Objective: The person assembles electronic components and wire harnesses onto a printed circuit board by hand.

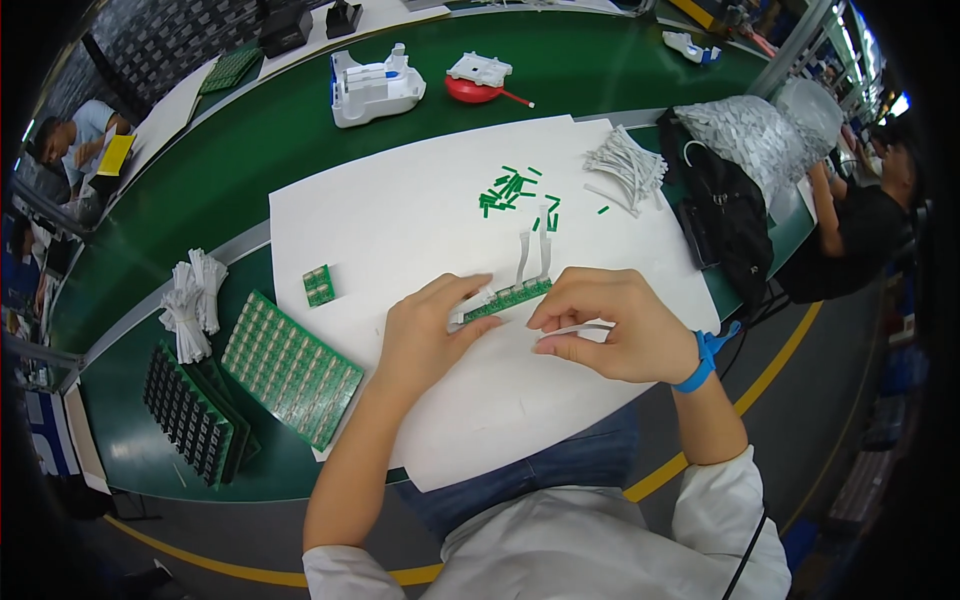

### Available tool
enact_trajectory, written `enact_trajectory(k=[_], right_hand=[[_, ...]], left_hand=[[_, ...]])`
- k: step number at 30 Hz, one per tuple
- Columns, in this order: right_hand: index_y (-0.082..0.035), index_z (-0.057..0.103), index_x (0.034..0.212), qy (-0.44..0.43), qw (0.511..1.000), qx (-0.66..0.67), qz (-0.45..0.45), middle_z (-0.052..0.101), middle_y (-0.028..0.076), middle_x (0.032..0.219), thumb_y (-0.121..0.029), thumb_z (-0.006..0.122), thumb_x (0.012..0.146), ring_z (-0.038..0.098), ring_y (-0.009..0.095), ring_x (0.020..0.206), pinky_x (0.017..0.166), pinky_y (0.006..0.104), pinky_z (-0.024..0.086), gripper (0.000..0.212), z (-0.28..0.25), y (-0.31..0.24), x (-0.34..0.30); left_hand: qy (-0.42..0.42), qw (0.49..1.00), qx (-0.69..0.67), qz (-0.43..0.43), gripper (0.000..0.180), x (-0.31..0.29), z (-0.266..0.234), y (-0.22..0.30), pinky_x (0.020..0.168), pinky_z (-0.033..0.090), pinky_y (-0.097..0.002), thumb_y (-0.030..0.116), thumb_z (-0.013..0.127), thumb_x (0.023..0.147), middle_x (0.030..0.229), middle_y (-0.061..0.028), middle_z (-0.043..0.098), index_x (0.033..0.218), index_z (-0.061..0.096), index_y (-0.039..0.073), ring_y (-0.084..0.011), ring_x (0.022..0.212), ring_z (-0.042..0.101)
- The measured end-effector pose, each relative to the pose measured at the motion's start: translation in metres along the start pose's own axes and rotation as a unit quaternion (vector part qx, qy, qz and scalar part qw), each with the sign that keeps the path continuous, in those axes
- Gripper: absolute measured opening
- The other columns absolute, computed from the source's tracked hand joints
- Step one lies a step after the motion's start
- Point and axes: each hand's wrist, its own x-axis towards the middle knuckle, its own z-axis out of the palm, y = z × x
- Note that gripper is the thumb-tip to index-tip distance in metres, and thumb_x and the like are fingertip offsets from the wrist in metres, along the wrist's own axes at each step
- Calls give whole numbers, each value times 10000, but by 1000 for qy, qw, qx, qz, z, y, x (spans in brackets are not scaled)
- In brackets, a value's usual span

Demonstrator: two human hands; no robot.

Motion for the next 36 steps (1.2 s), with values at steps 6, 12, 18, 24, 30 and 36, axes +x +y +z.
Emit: enact_trajectory(k=[6,12,18,24,30,36], right_hand=[[-30,642,812,-53,983,-173,24,646,102,673,-153,799,856,634,266,584,590,341,502,204,-13,-15,22],[-11,669,832,-136,977,-161,-30,642,95,684,-205,752,922,617,213,565,551,312,478,229,-10,-7,49],[-11,667,899,-142,967,-208,-49,636,134,698,-243,622,1013,635,300,603,583,373,482,262,-17,-5,50],[-88,614,918,-148,912,-382,22,685,85,853,-215,683,916,692,316,755,609,434,518,144,-15,-25,47],[-98,729,838,-108,930,-337,-102,682,48,863,-171,715,819,692,274,725,619,397,537,77,-12,-17,62],[-121,782,773,-130,884,-447,-35,644,33,786,-157,754,780,662,229,727,635,382,536,46,-7,20,68]], left_hand=[[-2,1000,-7,-8,291,-1,0,-2,624,523,-340,127,848,774,943,-86,702,1032,747,39,-272,730,682],[15,1000,4,-2,249,2,0,-5,619,532,-351,131,829,795,957,-54,682,1026,759,65,-243,682,665],[3,1000,6,-12,254,4,-1,-7,622,531,-353,145,819,811,954,-48,683,1047,756,72,-242,682,667],[-6,999,5,-33,252,2,-1,-6,626,529,-358,164,809,828,946,-50,683,1054,753,67,-244,682,668],[-8,1000,23,-13,250,5,-1,-9,639,531,-369,187,803,840,943,-64,682,1041,749,49,-270,682,666],[-7,999,5,-33,305,4,-1,-8,637,507,-370,216,827,820,926,-80,680,1044,735,30,-292,704,640]])
